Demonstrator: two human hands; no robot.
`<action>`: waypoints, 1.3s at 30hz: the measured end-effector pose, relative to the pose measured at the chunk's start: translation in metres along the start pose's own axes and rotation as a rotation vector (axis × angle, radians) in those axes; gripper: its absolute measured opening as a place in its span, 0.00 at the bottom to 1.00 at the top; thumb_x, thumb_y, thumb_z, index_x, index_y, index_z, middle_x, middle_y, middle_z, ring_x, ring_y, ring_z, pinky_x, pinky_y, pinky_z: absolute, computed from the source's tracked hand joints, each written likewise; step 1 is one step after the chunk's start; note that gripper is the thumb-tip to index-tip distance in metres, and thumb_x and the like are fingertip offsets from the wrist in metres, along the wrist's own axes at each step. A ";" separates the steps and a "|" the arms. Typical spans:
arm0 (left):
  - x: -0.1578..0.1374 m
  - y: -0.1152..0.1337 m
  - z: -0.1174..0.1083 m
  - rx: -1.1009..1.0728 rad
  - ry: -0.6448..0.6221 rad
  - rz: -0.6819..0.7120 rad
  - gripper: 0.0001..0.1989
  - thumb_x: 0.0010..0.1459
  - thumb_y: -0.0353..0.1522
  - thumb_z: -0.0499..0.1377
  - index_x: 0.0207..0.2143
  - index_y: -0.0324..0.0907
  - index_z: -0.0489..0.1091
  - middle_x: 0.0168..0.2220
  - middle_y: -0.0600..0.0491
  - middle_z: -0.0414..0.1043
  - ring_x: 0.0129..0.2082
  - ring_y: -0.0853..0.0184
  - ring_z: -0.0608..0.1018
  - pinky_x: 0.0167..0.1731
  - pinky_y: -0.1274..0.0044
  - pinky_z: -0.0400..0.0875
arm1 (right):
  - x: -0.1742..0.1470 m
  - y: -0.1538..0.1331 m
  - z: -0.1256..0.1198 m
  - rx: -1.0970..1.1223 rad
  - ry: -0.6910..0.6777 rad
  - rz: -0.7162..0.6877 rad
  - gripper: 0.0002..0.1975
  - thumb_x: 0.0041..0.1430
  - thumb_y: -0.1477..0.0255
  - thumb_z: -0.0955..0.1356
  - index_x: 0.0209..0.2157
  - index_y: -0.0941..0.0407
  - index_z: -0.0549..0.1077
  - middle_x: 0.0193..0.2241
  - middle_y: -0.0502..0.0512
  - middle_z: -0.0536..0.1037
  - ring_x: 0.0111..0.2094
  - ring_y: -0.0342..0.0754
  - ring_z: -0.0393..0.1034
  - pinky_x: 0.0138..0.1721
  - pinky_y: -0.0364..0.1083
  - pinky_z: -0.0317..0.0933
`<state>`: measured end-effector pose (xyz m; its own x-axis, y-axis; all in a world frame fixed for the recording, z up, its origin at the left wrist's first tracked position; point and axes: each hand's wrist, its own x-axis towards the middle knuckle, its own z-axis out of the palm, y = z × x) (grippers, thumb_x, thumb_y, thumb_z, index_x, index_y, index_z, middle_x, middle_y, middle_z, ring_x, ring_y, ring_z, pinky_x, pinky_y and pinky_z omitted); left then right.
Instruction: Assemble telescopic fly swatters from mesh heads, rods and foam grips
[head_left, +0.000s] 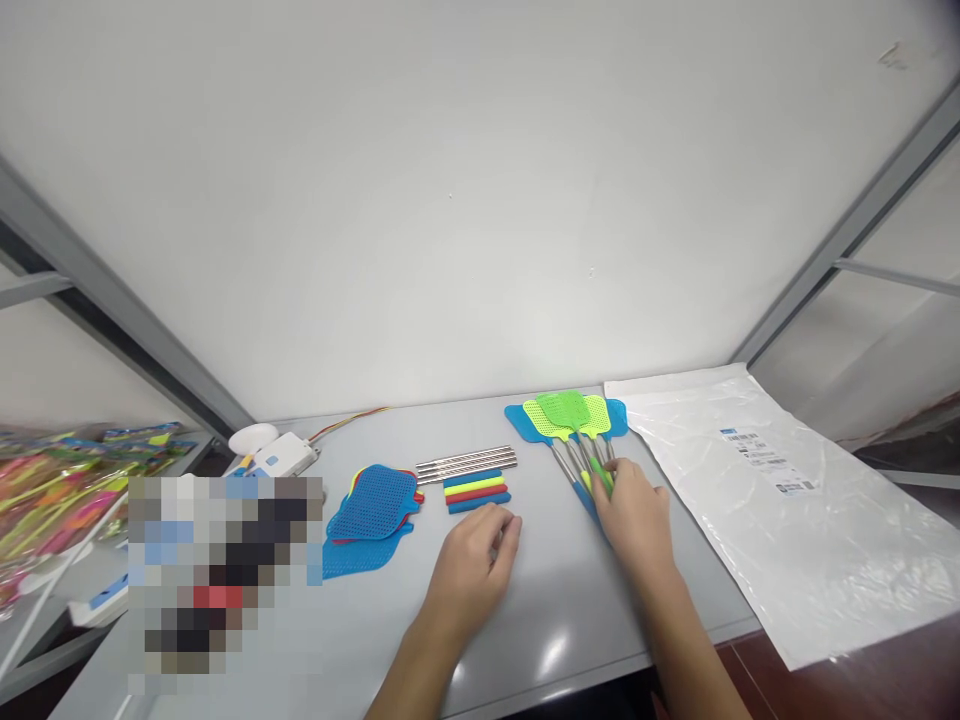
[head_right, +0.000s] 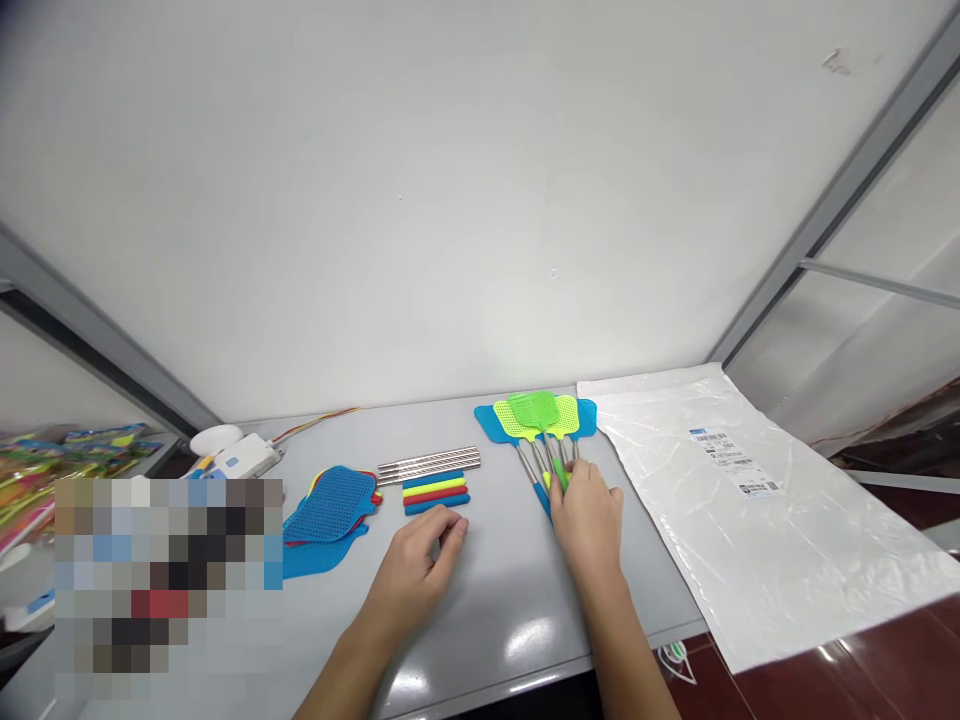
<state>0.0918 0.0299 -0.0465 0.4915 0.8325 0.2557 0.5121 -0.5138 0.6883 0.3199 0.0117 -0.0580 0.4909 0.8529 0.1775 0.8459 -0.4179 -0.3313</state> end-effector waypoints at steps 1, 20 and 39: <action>-0.001 -0.001 -0.002 -0.003 0.011 -0.005 0.13 0.66 0.34 0.48 0.28 0.44 0.62 0.26 0.55 0.64 0.27 0.66 0.68 0.30 0.76 0.60 | -0.002 -0.001 -0.001 0.015 0.008 0.002 0.14 0.65 0.66 0.58 0.46 0.59 0.66 0.43 0.64 0.76 0.42 0.56 0.70 0.43 0.53 0.51; -0.071 -0.046 -0.048 0.152 0.351 -0.156 0.11 0.66 0.31 0.48 0.29 0.43 0.63 0.28 0.52 0.67 0.31 0.65 0.70 0.34 0.75 0.62 | 0.009 -0.142 0.024 -0.056 -0.255 -0.866 0.14 0.68 0.72 0.57 0.39 0.57 0.73 0.36 0.59 0.75 0.38 0.52 0.69 0.39 0.48 0.54; -0.041 -0.031 -0.039 0.419 0.307 -0.130 0.09 0.60 0.29 0.56 0.42 0.47 0.72 0.56 0.46 0.60 0.51 0.53 0.65 0.45 0.62 0.66 | 0.072 -0.181 0.041 0.092 -0.308 -0.807 0.07 0.63 0.73 0.61 0.39 0.59 0.69 0.28 0.59 0.77 0.30 0.51 0.71 0.34 0.46 0.57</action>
<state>0.0282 0.0193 -0.0517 0.2090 0.8850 0.4161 0.8235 -0.3888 0.4131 0.1940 0.1618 -0.0235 -0.3417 0.9299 0.1364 0.8844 0.3672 -0.2881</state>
